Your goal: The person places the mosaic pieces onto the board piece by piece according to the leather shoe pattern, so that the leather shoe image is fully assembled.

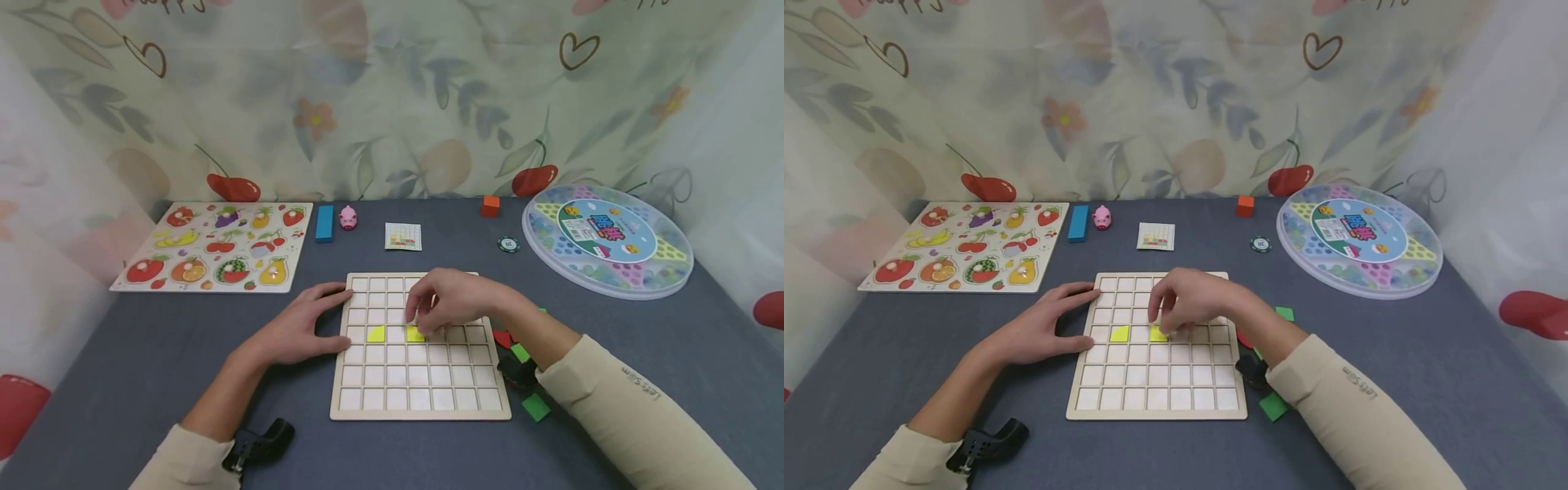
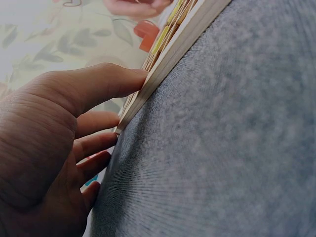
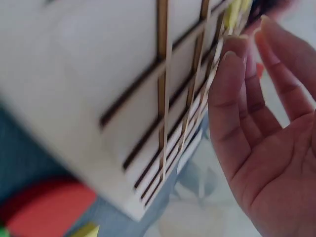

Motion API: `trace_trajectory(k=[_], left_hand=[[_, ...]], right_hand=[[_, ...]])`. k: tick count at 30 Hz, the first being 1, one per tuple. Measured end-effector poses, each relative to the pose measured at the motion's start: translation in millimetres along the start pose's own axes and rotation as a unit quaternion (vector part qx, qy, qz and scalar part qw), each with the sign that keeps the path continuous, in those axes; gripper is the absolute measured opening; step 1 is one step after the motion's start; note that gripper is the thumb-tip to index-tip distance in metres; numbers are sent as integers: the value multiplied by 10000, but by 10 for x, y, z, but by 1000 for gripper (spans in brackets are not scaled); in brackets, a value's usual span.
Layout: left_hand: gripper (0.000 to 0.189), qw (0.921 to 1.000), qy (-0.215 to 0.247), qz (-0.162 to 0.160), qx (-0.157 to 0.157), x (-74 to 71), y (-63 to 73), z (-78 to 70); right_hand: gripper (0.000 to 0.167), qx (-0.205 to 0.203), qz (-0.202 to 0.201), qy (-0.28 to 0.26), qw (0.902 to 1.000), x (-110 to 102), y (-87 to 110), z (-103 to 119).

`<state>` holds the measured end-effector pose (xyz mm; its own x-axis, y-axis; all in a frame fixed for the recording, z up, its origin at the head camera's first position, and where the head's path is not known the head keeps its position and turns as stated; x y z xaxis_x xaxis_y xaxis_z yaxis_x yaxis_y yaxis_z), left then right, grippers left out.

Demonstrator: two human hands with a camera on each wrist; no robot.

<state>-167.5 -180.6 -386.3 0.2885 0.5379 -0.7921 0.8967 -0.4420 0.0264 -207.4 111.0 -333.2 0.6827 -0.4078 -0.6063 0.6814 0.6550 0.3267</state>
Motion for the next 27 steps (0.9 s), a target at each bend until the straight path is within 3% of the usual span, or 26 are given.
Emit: trace_trajectory(k=[4, 16, 21, 27], left_hand=[[82, 10000, 1, -8, 25, 0, 3, -3], [82, 10000, 66, -28, 12, 1, 13, -7], [82, 10000, 91, -22, 30, -1, 8, -10], [82, 10000, 75, -13, 42, 0, 2, -11]], right_hand=[[13, -129, -182, 3, 9998, -134, 138, -107], [18, 506, -730, 230, 9958, -471, 580, -498], [23, 786, -666, 314, 9942, -539, 710, -672], [26, 728, -390, 400, 9958, -550, 760, -819]])
Point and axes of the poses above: each hand's wrist, its own y-axis away from the middle knuckle, its own x-axis out of the palm, z = x × y, the point moved 1 cm from there along -y, towards the middle knuckle, and after that the axes turned 4 degrees about -z, right-handed, at the moved point
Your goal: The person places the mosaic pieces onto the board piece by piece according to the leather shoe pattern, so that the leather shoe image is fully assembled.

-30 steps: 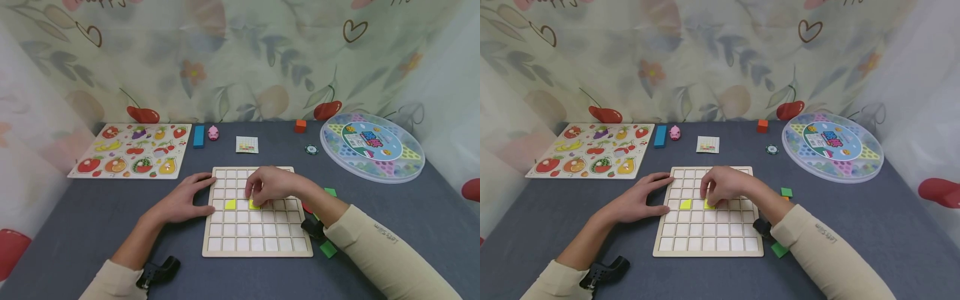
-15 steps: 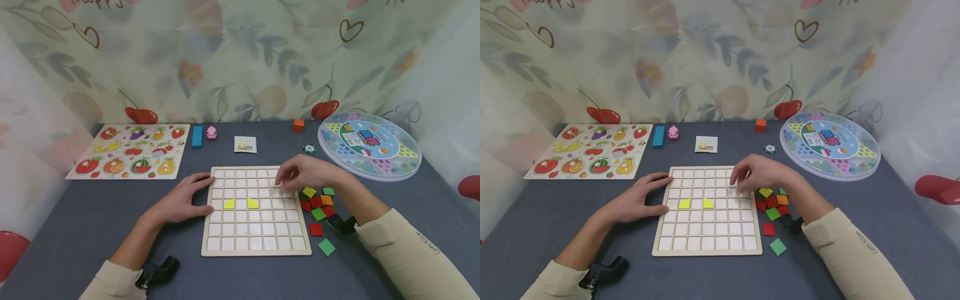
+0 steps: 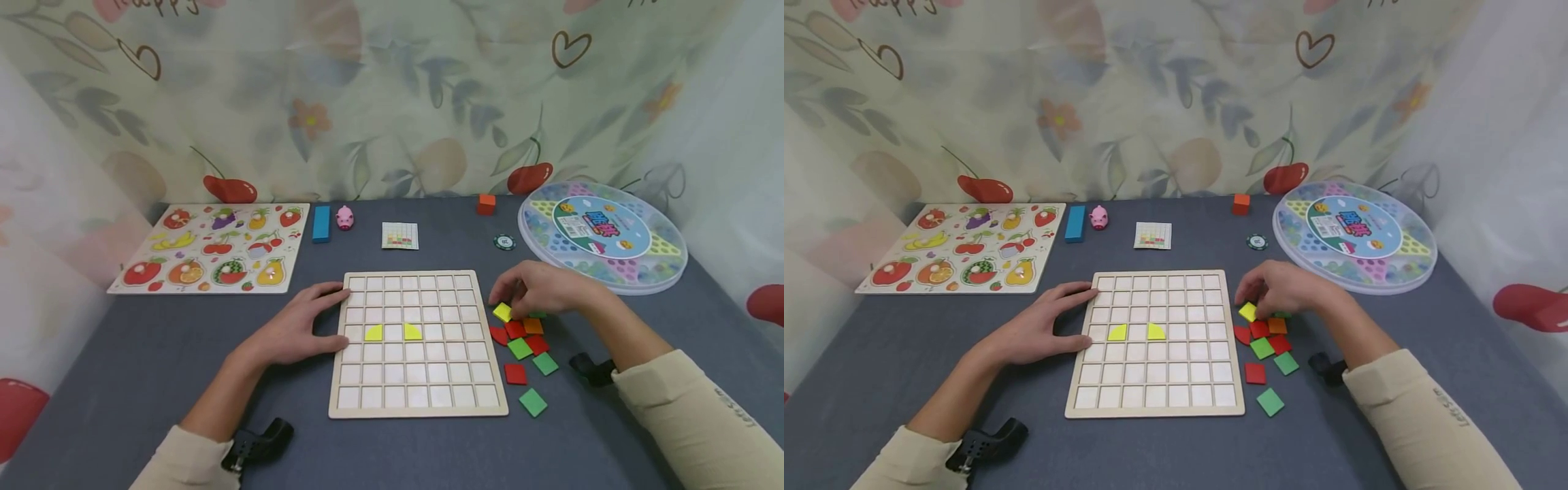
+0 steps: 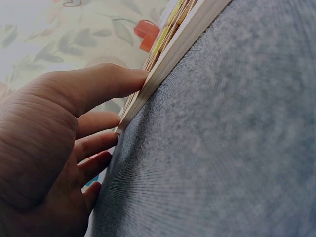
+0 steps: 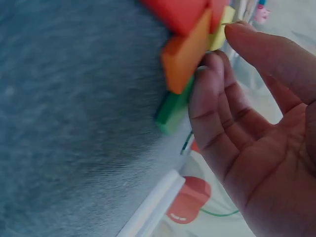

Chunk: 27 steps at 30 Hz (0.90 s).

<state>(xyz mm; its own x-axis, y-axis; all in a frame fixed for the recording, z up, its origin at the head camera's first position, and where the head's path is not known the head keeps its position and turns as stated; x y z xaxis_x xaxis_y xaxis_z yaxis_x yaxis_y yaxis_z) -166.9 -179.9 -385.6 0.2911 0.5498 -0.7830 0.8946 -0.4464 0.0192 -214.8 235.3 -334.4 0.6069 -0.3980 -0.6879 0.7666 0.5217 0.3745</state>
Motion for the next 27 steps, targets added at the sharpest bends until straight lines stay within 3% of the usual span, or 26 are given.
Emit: trace_trajectory(k=[12, 20, 27], left_hand=[[82, 10000, -15, -11, 23, -2, 1, 15], [81, 10000, -8, -24, -3, 2, -2, 20], [82, 10000, -10, -20, -25, -1, -2, 11]], right_hand=[[18, 66, -292, 307, 9991, -2, -31, -4], [18, 119, -313, -456, 9984, -27, -31, -27], [19, -174, -163, -692, 9973, 32, -137, 262]])
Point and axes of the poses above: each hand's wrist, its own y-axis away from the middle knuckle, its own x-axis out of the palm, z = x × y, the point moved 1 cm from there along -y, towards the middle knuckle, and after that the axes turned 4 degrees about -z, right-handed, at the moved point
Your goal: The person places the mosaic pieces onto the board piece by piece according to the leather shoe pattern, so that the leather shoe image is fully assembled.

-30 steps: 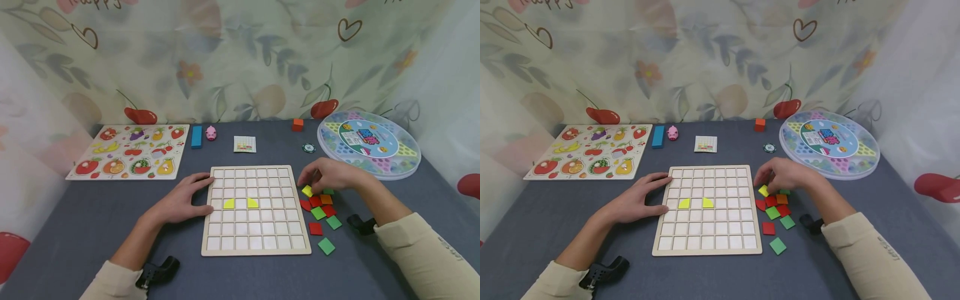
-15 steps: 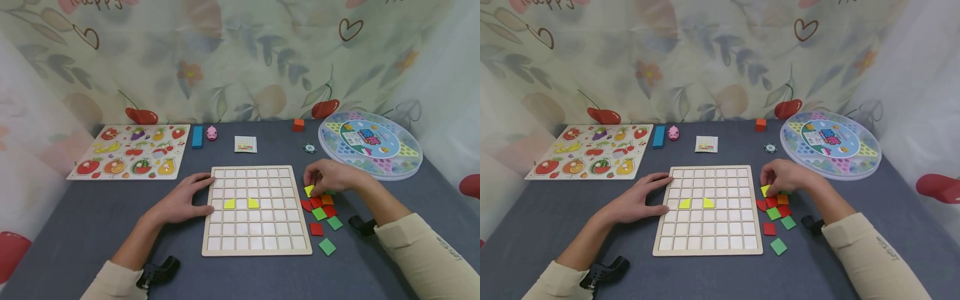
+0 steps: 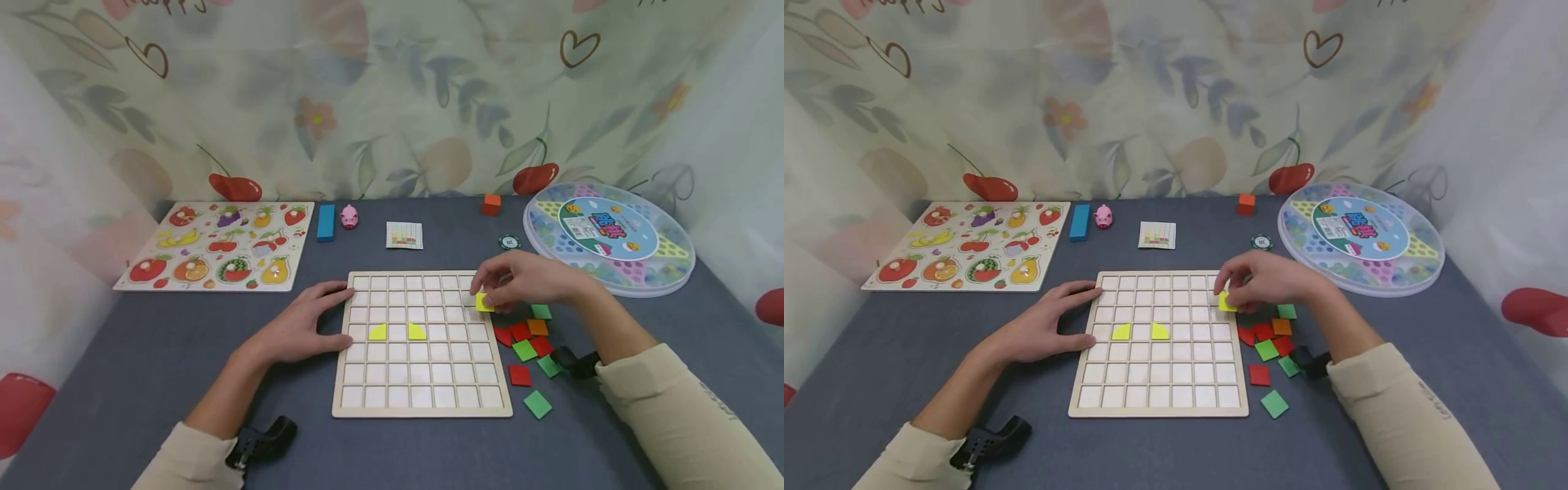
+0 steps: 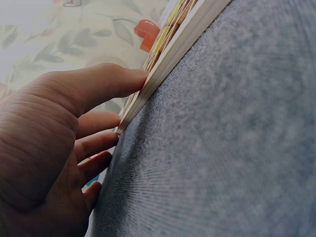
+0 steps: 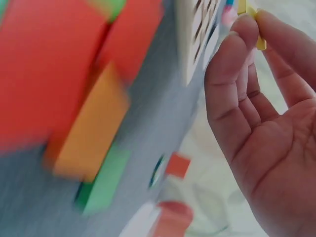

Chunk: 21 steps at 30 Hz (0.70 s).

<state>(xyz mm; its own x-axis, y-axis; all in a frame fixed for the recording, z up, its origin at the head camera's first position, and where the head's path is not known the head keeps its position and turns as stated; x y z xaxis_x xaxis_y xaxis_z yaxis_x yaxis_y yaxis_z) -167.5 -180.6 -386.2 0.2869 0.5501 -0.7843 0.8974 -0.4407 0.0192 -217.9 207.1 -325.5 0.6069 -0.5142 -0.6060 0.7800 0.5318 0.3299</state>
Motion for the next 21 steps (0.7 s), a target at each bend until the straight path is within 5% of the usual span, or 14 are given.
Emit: trace_trajectory(k=[9, 21], left_hand=[[82, 10000, 1, 44, -13, -4, -4, 2], [82, 10000, -41, 29, -19, 3, -2, 1]], right_hand=[[17, -564, 580, -65, 9967, 326, -273, 454], [13, -561, 1266, -88, 9903, 776, -554, 787]])
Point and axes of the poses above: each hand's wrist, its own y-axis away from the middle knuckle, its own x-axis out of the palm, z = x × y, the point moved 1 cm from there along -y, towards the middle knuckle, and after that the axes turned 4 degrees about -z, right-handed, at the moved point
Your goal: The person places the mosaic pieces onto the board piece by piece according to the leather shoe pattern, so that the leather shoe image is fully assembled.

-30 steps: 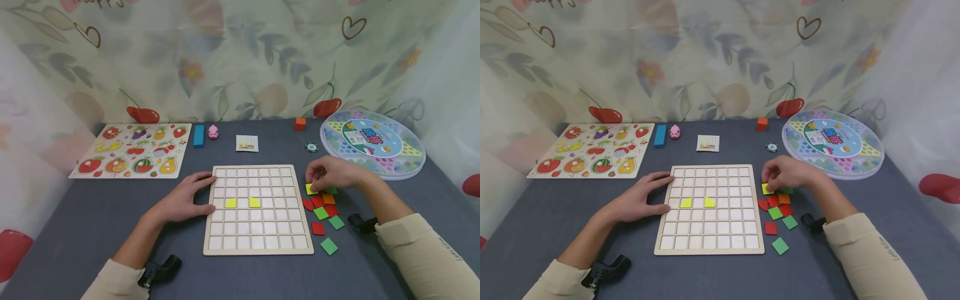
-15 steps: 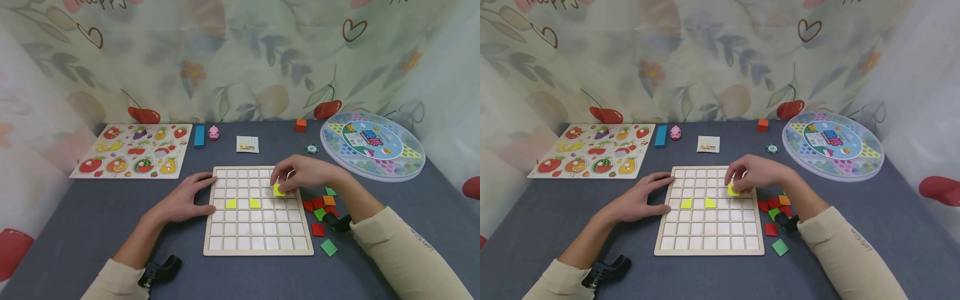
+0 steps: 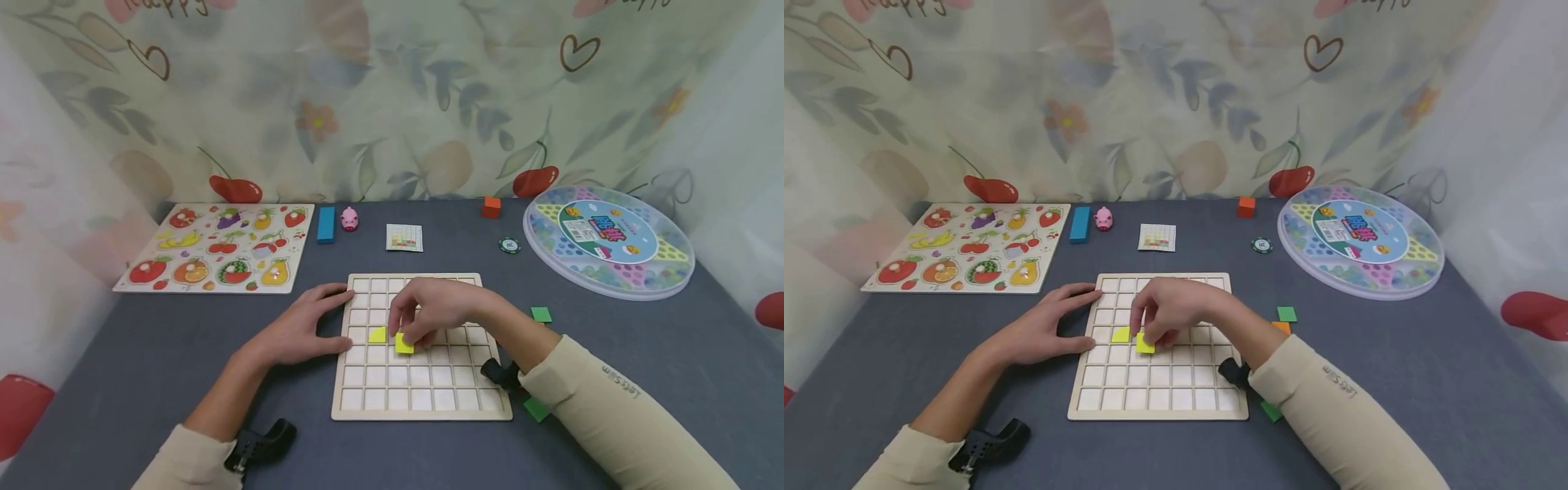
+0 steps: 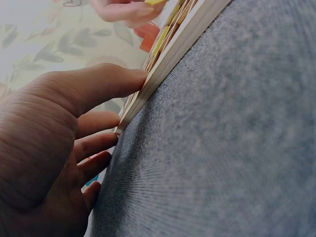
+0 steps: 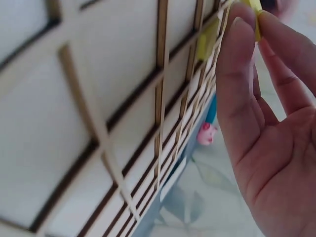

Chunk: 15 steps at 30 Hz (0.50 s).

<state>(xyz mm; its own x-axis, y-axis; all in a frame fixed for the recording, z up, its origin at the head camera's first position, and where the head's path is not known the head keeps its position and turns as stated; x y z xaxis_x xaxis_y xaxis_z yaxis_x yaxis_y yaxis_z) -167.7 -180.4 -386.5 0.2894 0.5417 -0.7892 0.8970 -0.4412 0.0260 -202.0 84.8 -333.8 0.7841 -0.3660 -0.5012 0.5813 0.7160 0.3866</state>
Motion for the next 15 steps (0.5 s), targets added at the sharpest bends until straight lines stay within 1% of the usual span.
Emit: trace_trajectory(k=[2, 6, 10, 15], left_hand=[[82, 10000, 4, -3, -1, -3, 8, 0], [82, 10000, -8, -4, 4, -6, 19, -2], [81, 10000, 7, 17, 9, 0, 18, -7], [81, 10000, 63, -12, 36, -10, 13, -8]], right_hand=[[13, -49, 26, 93, 9999, 36, -32, 29], [15, -142, -76, 373, 9992, 87, -75, 76], [16, -101, -223, 615, 9978, 119, -93, 96], [16, -97, -261, 984, 9948, 142, -95, 119]])
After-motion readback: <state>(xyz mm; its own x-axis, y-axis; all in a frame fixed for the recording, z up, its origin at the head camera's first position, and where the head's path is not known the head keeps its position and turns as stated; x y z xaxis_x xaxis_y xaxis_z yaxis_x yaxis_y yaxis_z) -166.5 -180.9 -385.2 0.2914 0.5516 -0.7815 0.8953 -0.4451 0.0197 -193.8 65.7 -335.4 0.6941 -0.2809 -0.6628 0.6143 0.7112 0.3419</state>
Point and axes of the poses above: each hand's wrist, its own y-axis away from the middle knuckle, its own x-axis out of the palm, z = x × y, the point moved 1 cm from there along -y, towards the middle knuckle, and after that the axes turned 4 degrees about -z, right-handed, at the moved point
